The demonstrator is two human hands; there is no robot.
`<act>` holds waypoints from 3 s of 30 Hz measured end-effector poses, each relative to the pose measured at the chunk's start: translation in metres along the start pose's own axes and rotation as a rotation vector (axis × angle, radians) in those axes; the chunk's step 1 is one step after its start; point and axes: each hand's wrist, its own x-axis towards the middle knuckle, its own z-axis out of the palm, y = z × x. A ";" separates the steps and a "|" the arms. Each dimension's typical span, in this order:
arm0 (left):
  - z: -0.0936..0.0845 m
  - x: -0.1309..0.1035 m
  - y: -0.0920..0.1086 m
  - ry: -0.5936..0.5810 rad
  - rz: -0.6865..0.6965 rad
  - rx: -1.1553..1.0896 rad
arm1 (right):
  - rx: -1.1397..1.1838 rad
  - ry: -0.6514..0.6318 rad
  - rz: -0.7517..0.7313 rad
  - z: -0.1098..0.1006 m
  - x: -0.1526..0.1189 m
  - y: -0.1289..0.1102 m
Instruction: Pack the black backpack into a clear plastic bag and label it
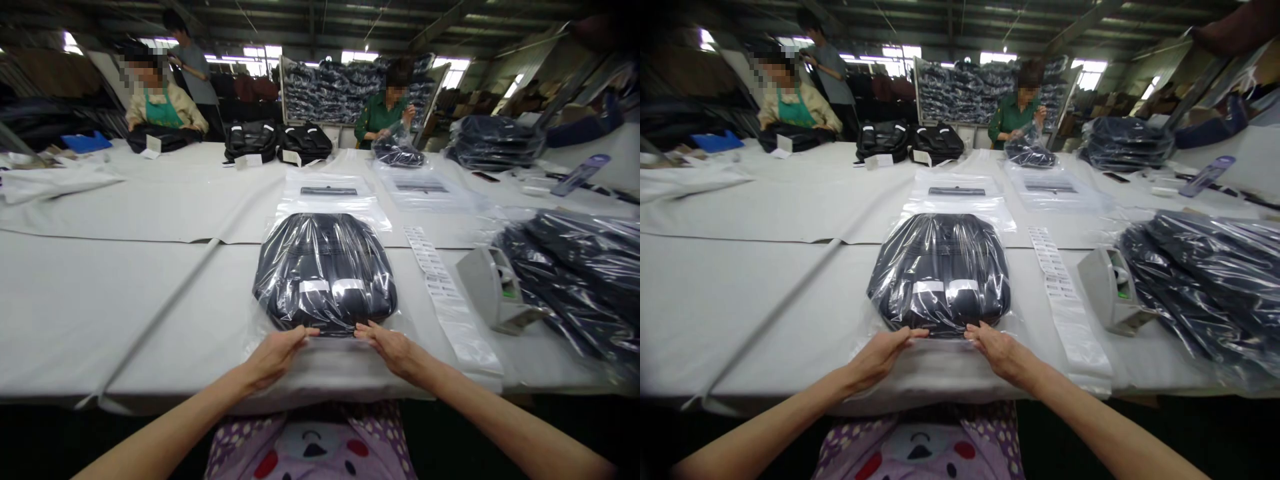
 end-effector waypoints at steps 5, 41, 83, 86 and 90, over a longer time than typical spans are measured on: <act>-0.006 0.032 0.009 0.135 -0.322 -0.309 | 0.282 0.051 0.447 -0.019 0.019 -0.007; -0.010 0.078 0.005 0.071 -0.825 -0.161 | -0.516 -0.533 0.264 -0.076 0.127 0.011; -0.013 0.078 -0.005 0.119 -0.840 -0.613 | -0.403 -0.048 0.638 -0.002 0.107 0.005; -0.021 0.077 0.003 0.082 -0.866 -0.686 | -0.456 -0.016 0.663 0.007 0.109 0.003; -0.029 0.075 0.008 0.026 -0.892 -0.748 | -0.464 0.123 0.415 0.004 0.107 0.004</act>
